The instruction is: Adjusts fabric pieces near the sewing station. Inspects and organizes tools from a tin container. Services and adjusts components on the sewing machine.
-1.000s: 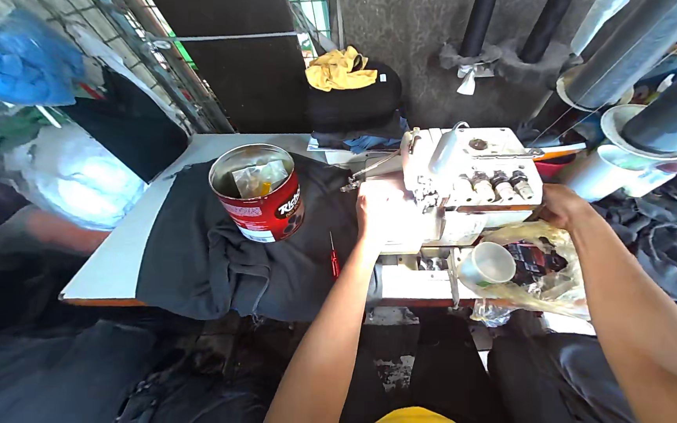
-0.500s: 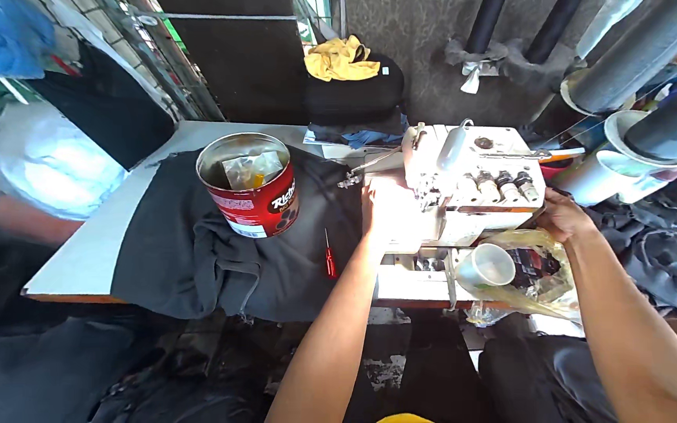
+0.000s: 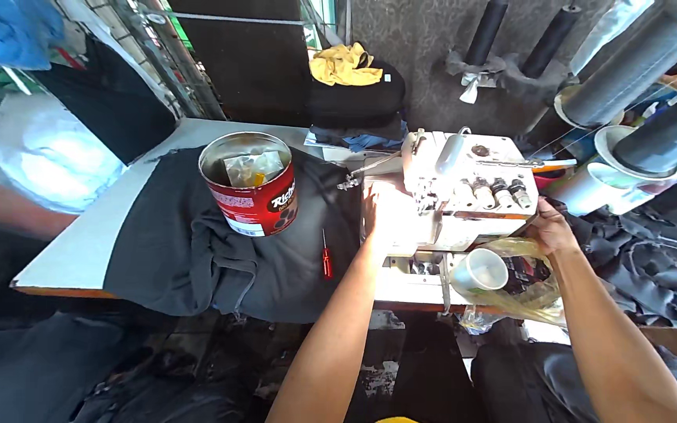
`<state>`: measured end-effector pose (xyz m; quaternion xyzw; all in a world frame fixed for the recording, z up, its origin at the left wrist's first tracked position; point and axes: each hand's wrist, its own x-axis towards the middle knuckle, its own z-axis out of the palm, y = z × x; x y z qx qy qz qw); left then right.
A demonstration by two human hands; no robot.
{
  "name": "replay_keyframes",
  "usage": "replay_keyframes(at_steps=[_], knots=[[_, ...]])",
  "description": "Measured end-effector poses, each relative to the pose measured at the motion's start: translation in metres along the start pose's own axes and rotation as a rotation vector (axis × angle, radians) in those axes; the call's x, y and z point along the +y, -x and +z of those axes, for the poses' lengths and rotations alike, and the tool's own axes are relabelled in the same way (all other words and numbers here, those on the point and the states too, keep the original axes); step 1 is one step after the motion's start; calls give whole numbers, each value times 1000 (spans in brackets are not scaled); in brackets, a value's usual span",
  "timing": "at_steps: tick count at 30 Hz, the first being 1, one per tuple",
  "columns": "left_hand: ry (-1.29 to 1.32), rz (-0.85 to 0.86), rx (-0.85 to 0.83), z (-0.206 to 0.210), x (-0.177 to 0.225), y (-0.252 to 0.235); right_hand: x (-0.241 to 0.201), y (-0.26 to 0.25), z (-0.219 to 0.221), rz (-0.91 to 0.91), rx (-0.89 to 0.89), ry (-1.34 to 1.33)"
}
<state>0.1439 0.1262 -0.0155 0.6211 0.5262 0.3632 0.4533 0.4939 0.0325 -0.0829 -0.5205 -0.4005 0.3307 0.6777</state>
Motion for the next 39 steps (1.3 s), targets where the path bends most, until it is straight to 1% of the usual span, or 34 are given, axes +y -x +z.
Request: replay_keyframes(at_steps=[2, 4, 5, 7, 10, 12, 14, 17, 20, 23, 24, 26, 29, 32, 34, 39], knots=[[26, 10, 2, 0, -1, 0, 7, 1, -2, -63, -14, -20], [19, 10, 8, 1, 0, 0, 8, 1, -2, -70, -11, -22], [12, -2, 10, 1, 1, 0, 4, 0, -1, -45, -16, -11], [19, -38, 18, 0, 2, 0, -7, -1, 4, 71, -17, 83], [23, -41, 32, -3, 3, 2, -23, -7, 23, 245, 159, 258], [-23, 8, 37, -4, 1, 1, -27, -10, 26, 278, 159, 280], [-113, 56, 43, -4, -2, -1, -28, -7, 20, 256, 84, 215], [-178, 99, 41, -3, 0, -1, -16, -4, 7, 148, -27, 100], [-194, 129, 35, -3, 0, -1, -8, -5, 4, 97, -20, 64], [-133, 89, 20, -3, -4, 0, -14, -6, 15, 158, 93, 205], [-136, 92, 24, -3, -3, 0, -18, -7, 21, 183, 141, 286], [-175, 110, 27, -3, -1, 0, -26, -13, 27, 214, 178, 426], [-258, 144, 25, -3, 2, 0, -27, -22, 29, 212, 184, 562], [-245, 161, 21, -3, 0, -1, -29, -29, 30, 245, 188, 625], [-245, 148, 14, -2, -2, -2, -33, -34, 32, 336, 197, 664], [-255, 116, -10, -2, 5, -2, -46, -53, 33, 569, 136, 821]])
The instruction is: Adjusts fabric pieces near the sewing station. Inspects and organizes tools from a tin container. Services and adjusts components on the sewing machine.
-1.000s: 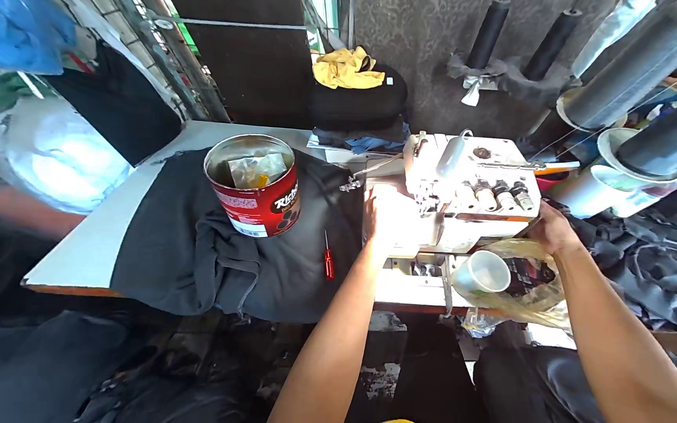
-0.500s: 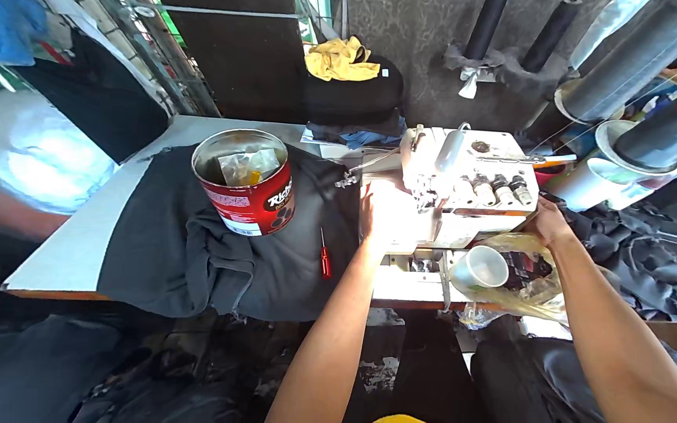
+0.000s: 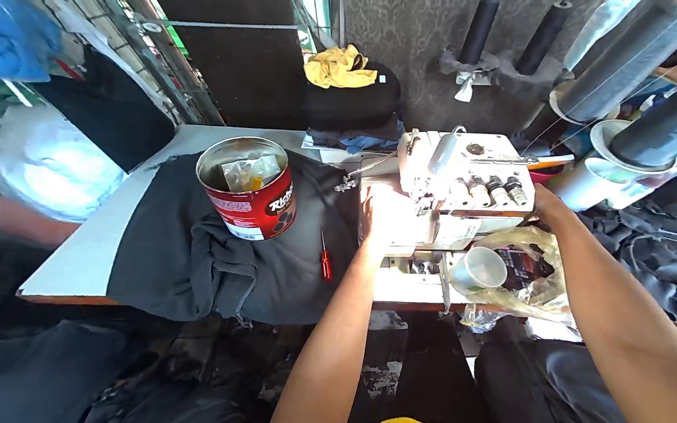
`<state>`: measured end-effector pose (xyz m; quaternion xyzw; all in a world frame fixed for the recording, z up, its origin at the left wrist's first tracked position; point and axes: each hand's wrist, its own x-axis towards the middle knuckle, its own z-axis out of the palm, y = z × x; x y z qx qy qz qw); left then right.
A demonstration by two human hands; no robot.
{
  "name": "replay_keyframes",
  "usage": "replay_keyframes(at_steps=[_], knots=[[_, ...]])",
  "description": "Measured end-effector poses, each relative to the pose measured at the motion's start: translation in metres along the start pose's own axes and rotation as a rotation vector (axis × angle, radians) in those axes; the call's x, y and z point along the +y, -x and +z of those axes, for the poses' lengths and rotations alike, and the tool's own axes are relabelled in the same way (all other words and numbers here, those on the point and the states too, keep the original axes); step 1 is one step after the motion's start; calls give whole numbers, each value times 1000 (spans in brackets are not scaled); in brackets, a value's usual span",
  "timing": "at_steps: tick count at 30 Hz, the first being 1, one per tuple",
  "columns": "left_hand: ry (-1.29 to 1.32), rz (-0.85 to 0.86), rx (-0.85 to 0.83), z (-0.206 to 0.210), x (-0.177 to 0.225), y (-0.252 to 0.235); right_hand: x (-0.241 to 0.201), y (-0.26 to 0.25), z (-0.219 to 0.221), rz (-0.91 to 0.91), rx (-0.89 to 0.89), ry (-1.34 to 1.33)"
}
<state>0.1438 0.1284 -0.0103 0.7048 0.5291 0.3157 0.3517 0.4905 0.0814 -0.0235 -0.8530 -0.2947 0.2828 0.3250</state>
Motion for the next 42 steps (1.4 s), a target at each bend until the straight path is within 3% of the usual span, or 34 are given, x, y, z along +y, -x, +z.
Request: replay_keyframes(at_steps=[4, 8, 17, 31, 42], knots=[[-90, -79, -48, -1, 8, -1, -1, -2, 0, -18, -3, 22], [-205, -32, -64, -1, 13, -2, 3, -3, 3, -42, 26, -18], [-203, -21, -52, 6, 14, -2, 12, -13, 7, -90, 59, -58], [-173, 140, -38, 9, 12, 4, 15, -7, 9, -167, 105, 84], [-269, 121, 93, 13, 17, 3, 11, -11, 10, -85, 115, 143]])
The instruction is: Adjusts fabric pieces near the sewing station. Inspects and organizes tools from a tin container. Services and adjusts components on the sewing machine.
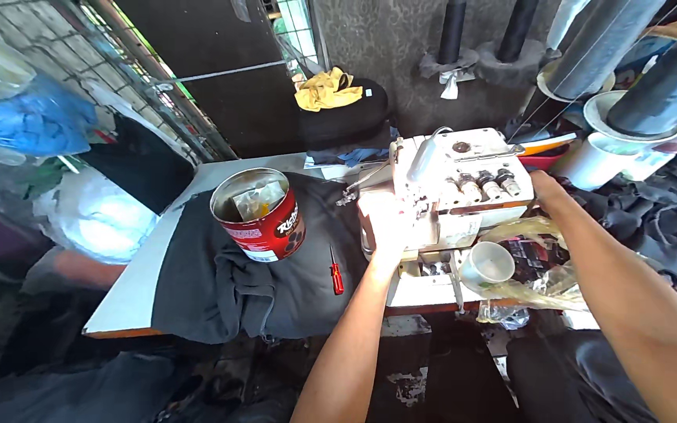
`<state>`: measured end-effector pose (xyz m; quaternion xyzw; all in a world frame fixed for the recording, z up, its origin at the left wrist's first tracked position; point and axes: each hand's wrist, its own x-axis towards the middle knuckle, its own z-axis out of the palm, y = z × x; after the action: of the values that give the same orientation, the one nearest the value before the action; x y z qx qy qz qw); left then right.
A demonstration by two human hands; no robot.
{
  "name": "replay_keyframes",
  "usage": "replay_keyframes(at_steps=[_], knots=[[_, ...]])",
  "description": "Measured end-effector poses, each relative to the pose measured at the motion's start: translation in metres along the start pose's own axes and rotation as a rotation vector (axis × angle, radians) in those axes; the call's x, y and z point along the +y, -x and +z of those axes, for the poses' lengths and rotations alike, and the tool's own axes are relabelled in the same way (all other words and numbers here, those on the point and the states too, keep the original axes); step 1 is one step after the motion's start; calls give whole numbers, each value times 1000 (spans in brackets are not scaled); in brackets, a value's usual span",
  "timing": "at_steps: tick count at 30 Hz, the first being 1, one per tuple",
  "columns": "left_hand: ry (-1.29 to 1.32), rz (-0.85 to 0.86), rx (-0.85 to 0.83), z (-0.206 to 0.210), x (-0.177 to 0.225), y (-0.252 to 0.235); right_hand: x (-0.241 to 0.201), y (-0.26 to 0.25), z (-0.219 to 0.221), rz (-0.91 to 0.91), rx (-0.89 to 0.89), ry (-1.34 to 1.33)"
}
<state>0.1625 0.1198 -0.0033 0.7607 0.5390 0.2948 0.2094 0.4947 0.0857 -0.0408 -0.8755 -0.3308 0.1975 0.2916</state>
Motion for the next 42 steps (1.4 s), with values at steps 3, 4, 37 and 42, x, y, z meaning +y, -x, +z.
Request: replay_keyframes(at_steps=[3, 4, 37, 42], knots=[[-11, -50, -9, -2, -3, -2, 1, -4, 2, 21, 1, -21], [-7, -60, 1, -1, -4, -4, 2, -4, 2, 21, 3, -27], [-216, 19, -80, 0, -3, -3, -2, 12, 0, -12, -4, -123], [-192, -12, -89, -3, -2, -5, -3, 9, 2, 21, 2, -141]])
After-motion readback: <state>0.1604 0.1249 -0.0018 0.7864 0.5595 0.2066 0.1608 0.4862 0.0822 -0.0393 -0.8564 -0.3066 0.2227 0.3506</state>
